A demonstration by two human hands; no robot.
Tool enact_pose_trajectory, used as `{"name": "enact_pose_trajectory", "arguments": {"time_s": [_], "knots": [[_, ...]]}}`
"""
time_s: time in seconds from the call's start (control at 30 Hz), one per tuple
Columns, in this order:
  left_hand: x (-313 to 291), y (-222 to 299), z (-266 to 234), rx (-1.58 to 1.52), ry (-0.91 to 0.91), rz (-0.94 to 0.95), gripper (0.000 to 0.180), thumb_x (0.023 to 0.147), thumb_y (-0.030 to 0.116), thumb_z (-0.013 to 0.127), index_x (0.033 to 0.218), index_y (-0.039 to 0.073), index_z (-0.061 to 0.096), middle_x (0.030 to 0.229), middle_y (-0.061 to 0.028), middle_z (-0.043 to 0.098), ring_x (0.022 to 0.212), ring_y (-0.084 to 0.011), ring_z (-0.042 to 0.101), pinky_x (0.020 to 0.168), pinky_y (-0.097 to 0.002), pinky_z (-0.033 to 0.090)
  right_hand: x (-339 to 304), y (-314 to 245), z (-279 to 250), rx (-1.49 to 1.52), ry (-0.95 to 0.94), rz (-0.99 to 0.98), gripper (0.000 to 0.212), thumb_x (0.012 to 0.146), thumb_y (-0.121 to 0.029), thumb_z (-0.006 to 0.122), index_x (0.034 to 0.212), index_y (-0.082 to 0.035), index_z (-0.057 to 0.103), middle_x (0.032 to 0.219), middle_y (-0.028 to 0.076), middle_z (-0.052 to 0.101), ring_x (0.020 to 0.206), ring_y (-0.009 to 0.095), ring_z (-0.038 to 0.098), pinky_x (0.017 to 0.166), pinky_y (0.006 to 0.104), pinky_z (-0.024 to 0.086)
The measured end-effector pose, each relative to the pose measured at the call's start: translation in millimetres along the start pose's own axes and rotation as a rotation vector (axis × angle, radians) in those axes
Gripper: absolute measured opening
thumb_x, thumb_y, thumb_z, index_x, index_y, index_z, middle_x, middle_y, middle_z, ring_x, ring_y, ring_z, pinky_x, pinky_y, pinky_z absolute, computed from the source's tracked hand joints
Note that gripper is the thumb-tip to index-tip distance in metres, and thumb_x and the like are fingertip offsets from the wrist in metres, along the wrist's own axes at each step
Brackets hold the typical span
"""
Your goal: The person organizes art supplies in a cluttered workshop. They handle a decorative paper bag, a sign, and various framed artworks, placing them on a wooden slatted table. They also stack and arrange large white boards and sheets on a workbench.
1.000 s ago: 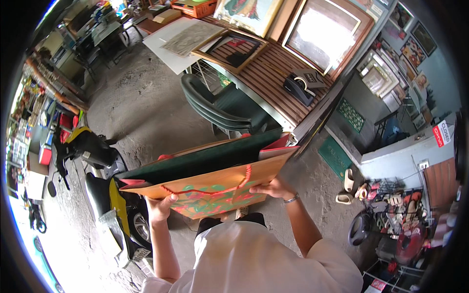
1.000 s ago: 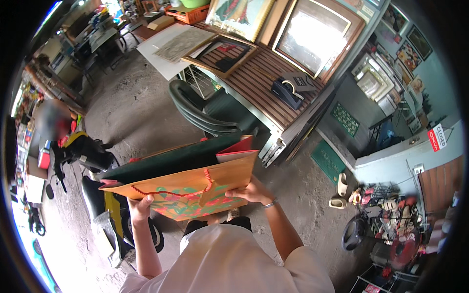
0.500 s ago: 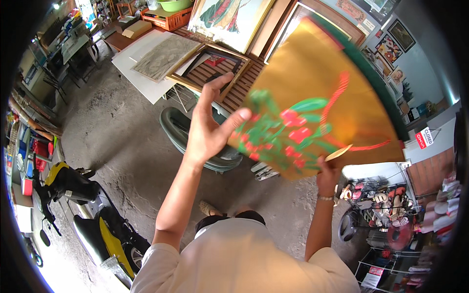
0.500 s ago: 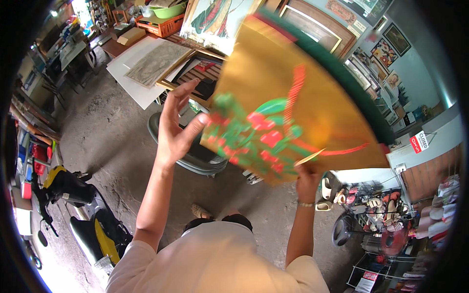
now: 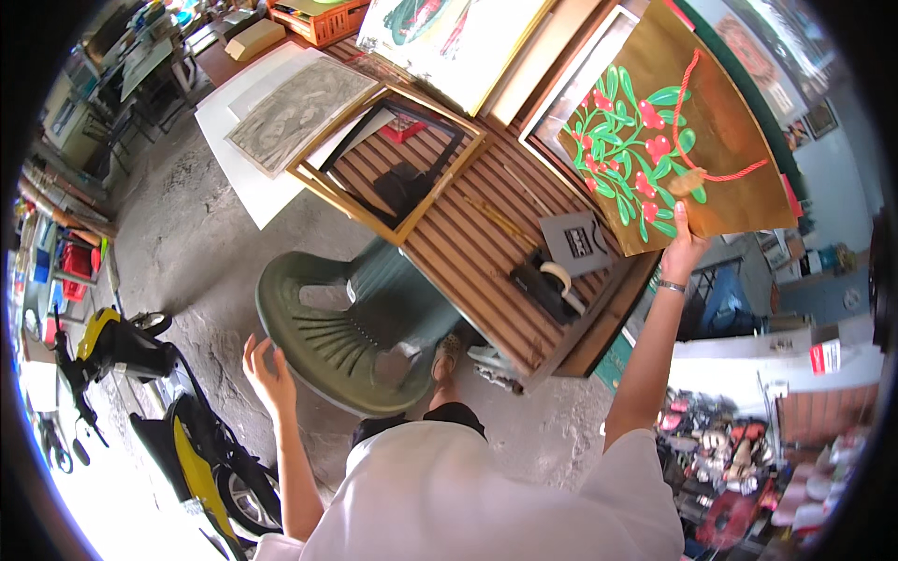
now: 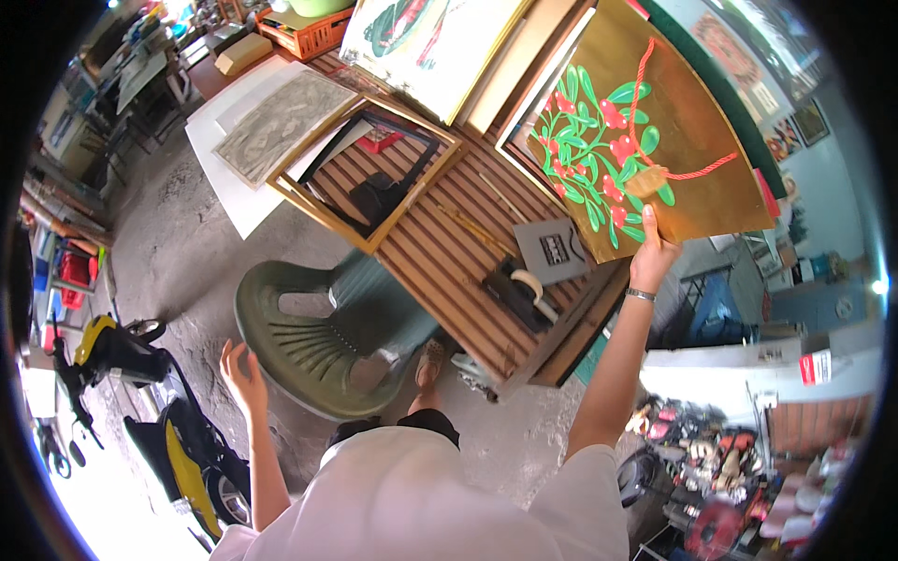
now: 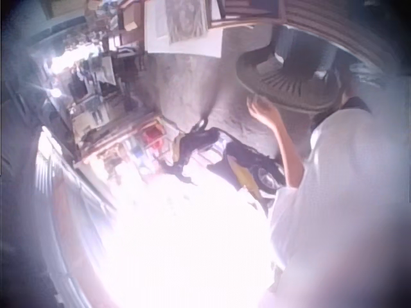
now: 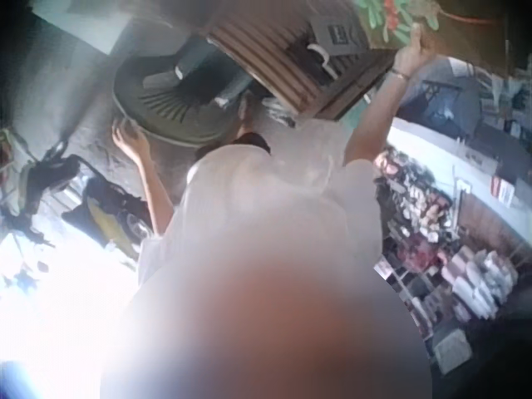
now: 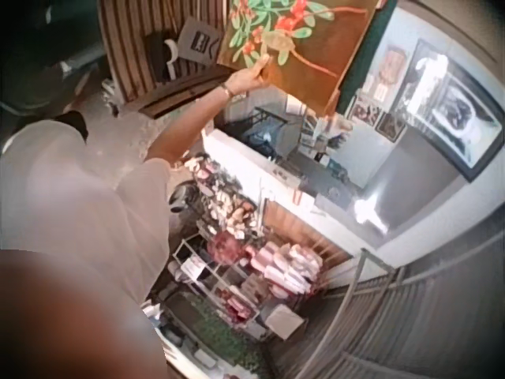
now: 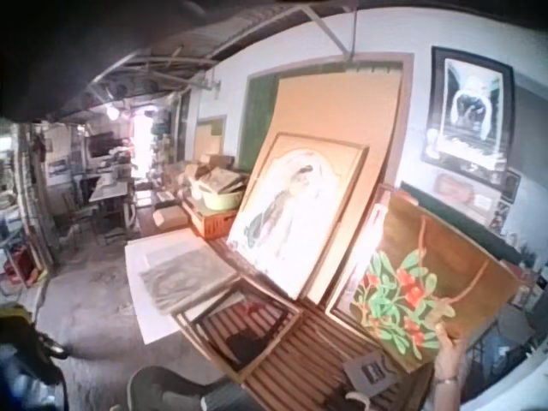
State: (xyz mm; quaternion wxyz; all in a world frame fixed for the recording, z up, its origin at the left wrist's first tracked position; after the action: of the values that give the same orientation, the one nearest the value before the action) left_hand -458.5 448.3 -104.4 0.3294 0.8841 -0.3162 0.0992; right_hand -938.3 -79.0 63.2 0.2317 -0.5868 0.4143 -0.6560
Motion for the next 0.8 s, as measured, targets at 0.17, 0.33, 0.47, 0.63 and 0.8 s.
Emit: {"name": "enact_pose_trajectory", "arguments": {"time_s": [0.17, 0.33, 0.47, 0.63, 0.8], "knots": [[-40, -24, 31, -0.262, 0.003, -0.421, 0.050, 0.103, 0.031, 0.051, 0.144, 0.004, 0.040, 0.149, -0.0199, 0.041, 0.135, -0.0327, 0.042, 0.111, -0.0428, 0.033, 67, 129, 43, 0.101, -0.068, 0.106, 0.022, 0.086, -0.006, 0.076, 0.106, 0.003, 0.070, 0.105, 0.006, 0.070, 0.092, 0.014, 0.063, 0.087, 0.0282, 0.049], [-67, 1, 44, -0.019, -0.030, -0.733, 0.067, 0.105, 0.045, 0.042, 0.150, -0.003, 0.028, 0.154, -0.0236, 0.032, 0.143, -0.0351, 0.030, 0.116, -0.0390, 0.024, 95, 217, 64, 0.115, -0.139, 0.297, 0.025, 0.084, -0.006, 0.078, 0.106, 0.003, 0.070, 0.105, 0.007, 0.070, 0.092, 0.013, 0.063, 0.086, 0.0280, 0.050], [-54, 23, 45, 0.107, -0.044, -0.758, 0.073, 0.103, 0.052, 0.041, 0.149, -0.005, 0.029, 0.151, -0.0266, 0.036, 0.139, -0.0384, 0.036, 0.114, -0.0408, 0.027, 107, 268, 63, 0.122, -0.166, 0.341, 0.025, 0.084, -0.004, 0.077, 0.106, 0.004, 0.069, 0.106, 0.008, 0.070, 0.091, 0.013, 0.064, 0.086, 0.0277, 0.050], [-47, 30, 41, 0.289, -0.055, -0.700, 0.071, 0.103, 0.050, 0.041, 0.146, -0.007, 0.032, 0.147, -0.0294, 0.040, 0.135, -0.0433, 0.040, 0.111, -0.0450, 0.033, 104, 317, 54, 0.074, -0.159, 0.294, 0.030, 0.083, -0.008, 0.080, 0.107, 0.003, 0.068, 0.107, 0.006, 0.069, 0.093, 0.013, 0.061, 0.088, 0.0304, 0.047], [-23, 69, 61, 0.640, 0.105, -0.416, 0.055, 0.100, 0.031, 0.054, 0.142, -0.003, 0.040, 0.141, -0.0238, 0.046, 0.130, -0.0403, 0.044, 0.109, -0.0503, 0.034, 103, 330, 48, -0.051, -0.122, 0.444, 0.037, 0.081, -0.012, 0.083, 0.109, 0.006, 0.068, 0.110, 0.006, 0.069, 0.095, 0.013, 0.060, 0.086, 0.0305, 0.048]]}}
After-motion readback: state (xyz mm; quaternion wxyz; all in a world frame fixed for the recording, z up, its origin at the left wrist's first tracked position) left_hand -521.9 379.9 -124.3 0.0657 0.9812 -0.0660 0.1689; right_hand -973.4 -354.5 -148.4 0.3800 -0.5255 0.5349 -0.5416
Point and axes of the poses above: each hand's wrist, its own x-axis towards the middle knuckle, its own z-axis out of the palm, y = z × x, the point moved 2 cm from there along x, towards the middle knuckle
